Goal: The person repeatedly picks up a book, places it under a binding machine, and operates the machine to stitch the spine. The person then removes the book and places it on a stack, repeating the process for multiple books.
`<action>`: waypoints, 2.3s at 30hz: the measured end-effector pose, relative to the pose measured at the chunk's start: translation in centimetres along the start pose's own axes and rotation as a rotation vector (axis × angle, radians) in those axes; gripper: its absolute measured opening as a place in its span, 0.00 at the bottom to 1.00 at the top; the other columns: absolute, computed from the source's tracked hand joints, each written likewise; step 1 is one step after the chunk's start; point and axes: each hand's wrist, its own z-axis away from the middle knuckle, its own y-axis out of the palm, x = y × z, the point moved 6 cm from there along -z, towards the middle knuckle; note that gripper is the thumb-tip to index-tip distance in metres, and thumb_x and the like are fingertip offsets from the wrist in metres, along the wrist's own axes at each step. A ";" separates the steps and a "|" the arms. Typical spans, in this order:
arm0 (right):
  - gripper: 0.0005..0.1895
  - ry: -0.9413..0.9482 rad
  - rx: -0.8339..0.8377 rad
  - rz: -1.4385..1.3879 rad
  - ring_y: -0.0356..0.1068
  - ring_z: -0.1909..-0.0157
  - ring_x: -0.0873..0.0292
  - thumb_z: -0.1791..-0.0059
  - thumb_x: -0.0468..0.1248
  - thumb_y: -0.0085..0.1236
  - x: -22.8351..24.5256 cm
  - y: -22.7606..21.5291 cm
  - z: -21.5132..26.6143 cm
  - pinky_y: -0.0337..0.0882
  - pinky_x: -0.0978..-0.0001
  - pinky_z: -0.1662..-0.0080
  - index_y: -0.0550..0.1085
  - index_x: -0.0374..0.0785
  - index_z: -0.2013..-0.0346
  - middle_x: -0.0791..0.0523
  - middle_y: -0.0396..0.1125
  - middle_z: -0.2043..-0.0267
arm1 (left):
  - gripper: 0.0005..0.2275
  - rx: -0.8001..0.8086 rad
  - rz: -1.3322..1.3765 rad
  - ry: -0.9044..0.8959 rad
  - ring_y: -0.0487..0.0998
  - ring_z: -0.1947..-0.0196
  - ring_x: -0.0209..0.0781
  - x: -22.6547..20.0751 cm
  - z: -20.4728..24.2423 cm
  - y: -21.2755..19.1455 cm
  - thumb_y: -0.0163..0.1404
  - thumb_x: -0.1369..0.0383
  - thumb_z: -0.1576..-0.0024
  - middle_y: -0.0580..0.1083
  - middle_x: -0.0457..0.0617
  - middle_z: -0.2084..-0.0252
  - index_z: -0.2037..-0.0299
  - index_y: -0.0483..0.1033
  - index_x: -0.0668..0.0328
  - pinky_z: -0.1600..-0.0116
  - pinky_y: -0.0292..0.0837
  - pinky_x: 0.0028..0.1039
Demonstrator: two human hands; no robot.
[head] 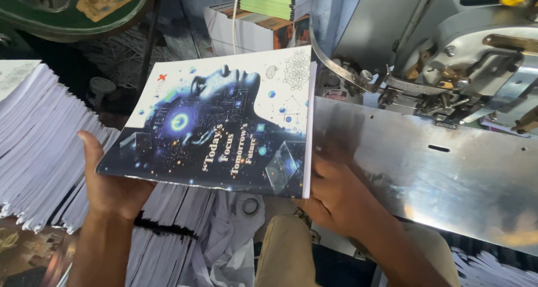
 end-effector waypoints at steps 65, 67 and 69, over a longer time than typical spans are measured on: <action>0.22 0.931 -0.428 0.040 0.75 0.80 0.62 0.53 0.48 0.65 -11.5 -4.7 0.0 0.74 0.74 0.73 0.80 0.28 0.73 0.52 0.74 0.80 | 0.15 -0.298 -1.078 0.156 0.83 0.77 0.42 5.9 -11.8 8.0 0.63 0.59 0.49 0.81 0.53 0.70 0.59 0.79 0.61 0.64 0.76 0.31; 0.22 0.935 -0.436 0.074 0.74 0.81 0.62 0.53 0.48 0.66 -11.3 -4.9 0.2 0.73 0.72 0.74 0.80 0.28 0.73 0.51 0.73 0.81 | 0.17 -0.331 -1.209 0.192 0.83 0.71 0.48 5.7 -11.4 8.4 0.63 0.55 0.50 0.82 0.54 0.69 0.59 0.80 0.58 0.58 0.76 0.36; 0.21 0.952 -0.441 0.090 0.73 0.82 0.61 0.53 0.47 0.66 -11.2 -5.1 0.5 0.71 0.70 0.75 0.80 0.28 0.73 0.50 0.73 0.82 | 0.19 -0.363 -1.328 0.308 0.82 0.63 0.55 5.4 -11.0 9.1 0.64 0.52 0.52 0.81 0.55 0.65 0.60 0.82 0.57 0.55 0.75 0.43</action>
